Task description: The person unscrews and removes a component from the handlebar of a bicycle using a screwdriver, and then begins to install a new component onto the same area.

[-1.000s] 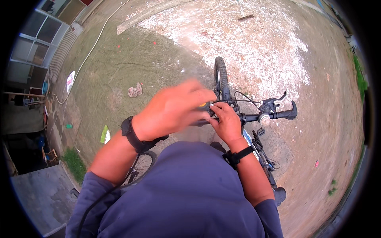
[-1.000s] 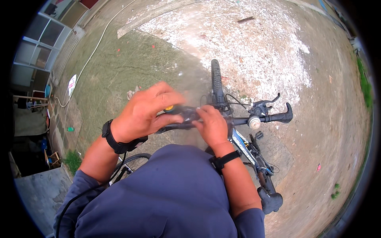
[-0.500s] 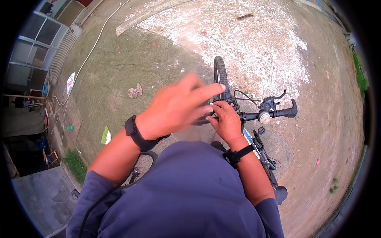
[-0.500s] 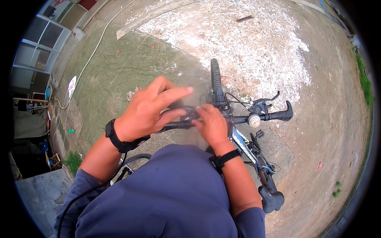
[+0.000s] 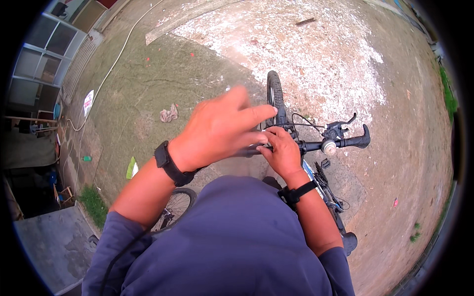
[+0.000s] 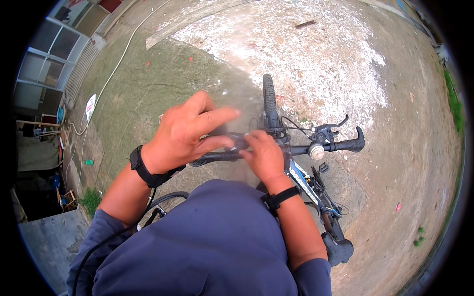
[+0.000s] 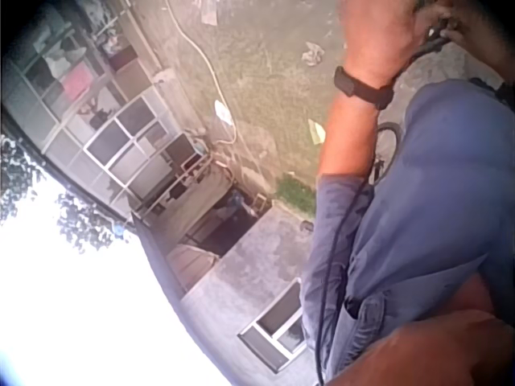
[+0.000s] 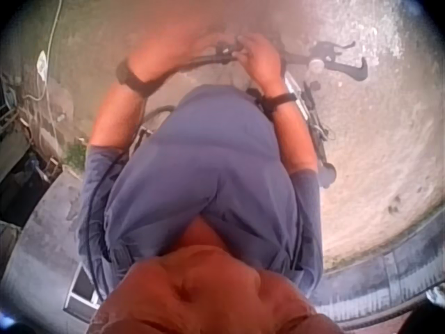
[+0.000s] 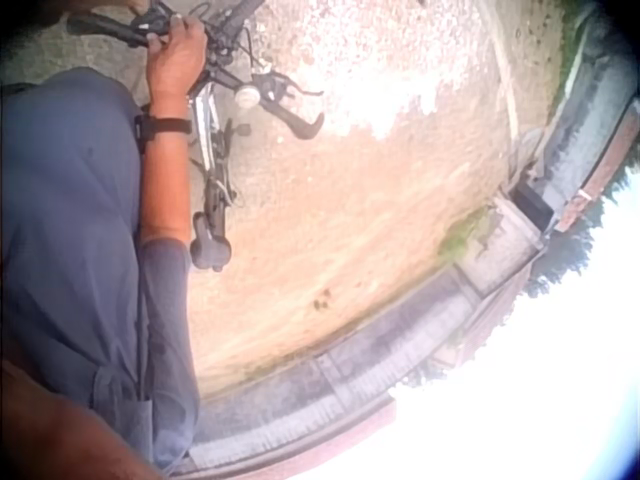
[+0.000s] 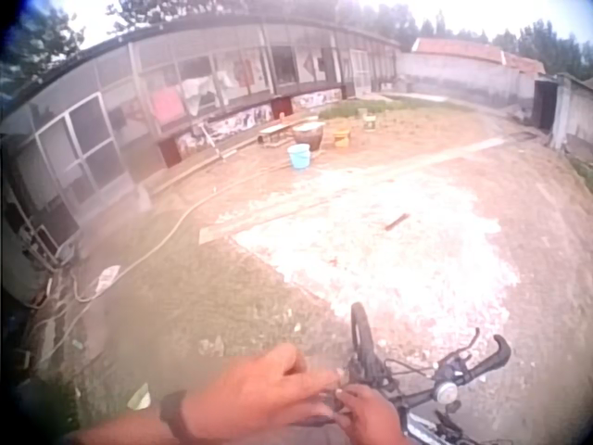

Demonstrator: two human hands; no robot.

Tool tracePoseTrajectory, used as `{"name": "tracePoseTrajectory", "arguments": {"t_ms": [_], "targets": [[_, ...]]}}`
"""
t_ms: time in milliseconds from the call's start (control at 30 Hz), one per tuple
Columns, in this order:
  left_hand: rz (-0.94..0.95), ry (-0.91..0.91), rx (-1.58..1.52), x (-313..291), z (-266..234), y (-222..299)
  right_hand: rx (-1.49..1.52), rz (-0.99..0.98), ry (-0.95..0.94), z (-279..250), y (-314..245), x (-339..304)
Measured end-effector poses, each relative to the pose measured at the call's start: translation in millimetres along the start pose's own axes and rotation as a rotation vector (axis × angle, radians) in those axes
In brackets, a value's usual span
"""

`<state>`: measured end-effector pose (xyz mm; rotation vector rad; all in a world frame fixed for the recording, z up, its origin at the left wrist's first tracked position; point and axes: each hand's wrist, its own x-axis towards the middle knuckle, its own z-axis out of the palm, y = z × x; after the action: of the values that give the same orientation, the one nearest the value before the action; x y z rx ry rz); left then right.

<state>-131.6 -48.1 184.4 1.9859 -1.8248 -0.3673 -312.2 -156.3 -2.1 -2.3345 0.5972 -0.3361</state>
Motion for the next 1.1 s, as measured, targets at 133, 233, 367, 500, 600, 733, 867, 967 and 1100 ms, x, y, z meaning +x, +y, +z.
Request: {"name": "tracePoseTrajectory", "arguments": {"t_ms": [133, 233, 367, 500, 600, 733, 867, 967, 1100], "targets": [[0.148, 0.107, -0.164, 1, 7, -1, 0.006, 0.0, 0.003, 1, 1, 0], [0.16, 0.063, -0.205, -3, 9, -3, 0.002, -0.025, 0.015, 3, 0, 1], [0.026, -0.013, 0.018, -4, 2, 3, 0.004, -0.019, 0.022, 2, 2, 0], [0.152, 0.121, -0.157, 0, 12, -3, 0.011, -0.011, 0.015, 2, 0, 0], [0.127, 0.084, -0.162, -3, 10, -5, 0.01, -0.007, 0.011, 0, -1, 0], [-0.01, 0.016, 0.02, 0, 6, -3, -0.006, -0.004, 0.008, -1, 2, -2], [0.174, 0.16, -0.169, 2, 9, -7, 0.015, -0.012, 0.019, 0, -2, 1], [0.112, 0.097, -0.114, -2, 8, -7, 0.014, -0.015, 0.021, 1, -1, 1], [0.033, 0.038, 0.004, -1, 2, -1, 0.005, -0.003, 0.023, 0, 1, -2]]}}
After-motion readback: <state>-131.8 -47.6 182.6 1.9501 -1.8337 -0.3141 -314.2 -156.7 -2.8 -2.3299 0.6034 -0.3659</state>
